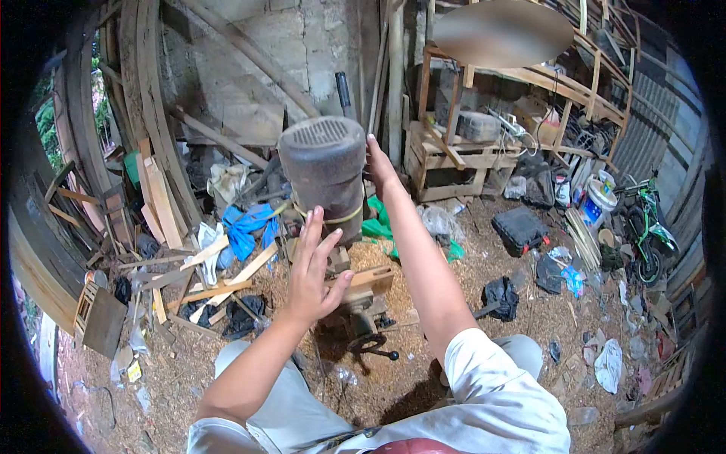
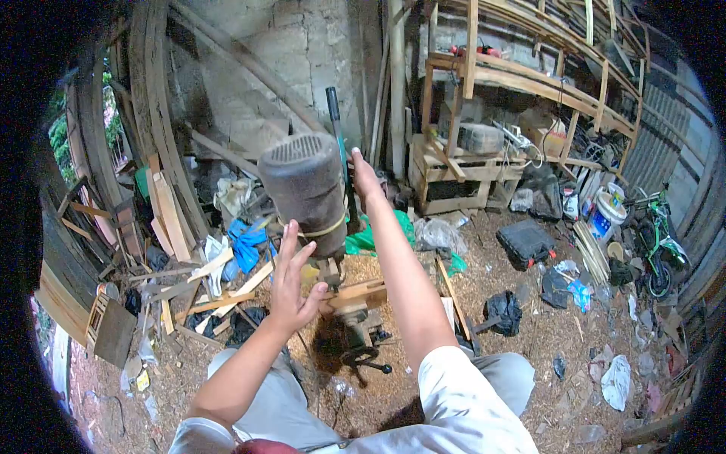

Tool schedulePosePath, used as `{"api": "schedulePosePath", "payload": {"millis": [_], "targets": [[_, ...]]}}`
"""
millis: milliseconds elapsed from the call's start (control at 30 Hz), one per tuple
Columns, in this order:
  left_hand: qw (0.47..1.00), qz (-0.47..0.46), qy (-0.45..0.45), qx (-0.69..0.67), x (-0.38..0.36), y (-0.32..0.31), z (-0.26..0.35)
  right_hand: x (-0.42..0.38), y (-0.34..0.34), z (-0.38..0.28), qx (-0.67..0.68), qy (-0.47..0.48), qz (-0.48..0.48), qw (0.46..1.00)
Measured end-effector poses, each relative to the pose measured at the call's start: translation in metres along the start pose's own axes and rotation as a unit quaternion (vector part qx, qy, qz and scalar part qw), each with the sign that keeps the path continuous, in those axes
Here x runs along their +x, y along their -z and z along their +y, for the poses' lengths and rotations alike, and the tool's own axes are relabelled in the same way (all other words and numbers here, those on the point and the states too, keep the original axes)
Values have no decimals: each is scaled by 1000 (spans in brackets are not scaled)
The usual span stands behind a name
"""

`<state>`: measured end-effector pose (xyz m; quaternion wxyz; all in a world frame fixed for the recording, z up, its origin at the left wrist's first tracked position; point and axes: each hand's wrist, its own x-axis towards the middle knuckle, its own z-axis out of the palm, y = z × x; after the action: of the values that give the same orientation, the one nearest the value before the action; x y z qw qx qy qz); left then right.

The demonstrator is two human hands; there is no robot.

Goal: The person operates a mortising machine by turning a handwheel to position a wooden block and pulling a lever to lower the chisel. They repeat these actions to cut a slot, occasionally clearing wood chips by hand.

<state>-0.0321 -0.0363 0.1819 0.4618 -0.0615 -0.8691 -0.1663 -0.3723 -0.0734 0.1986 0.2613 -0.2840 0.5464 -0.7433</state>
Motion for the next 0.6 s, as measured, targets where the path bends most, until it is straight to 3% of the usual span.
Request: {"api": "schedulePosePath", "payload": {"millis": [33,100,167,333,600], "targets": [[1000,9,6,4,1,0,0,1,-6,-12,0,8,-2,1000],[1000,16,2,6,1,1,0,7,-14,-31,97,-8,-129,987],[1000,24,2,-2,3,2,0,24,-25,-46,83,35,-109,990],[1000,25,13,-3,2,3,-1,-18,-50,-100,79,31,-69,994],[999,43,12,0,3,1,-2,30,-32,-86,87,38,-39,995]]}}
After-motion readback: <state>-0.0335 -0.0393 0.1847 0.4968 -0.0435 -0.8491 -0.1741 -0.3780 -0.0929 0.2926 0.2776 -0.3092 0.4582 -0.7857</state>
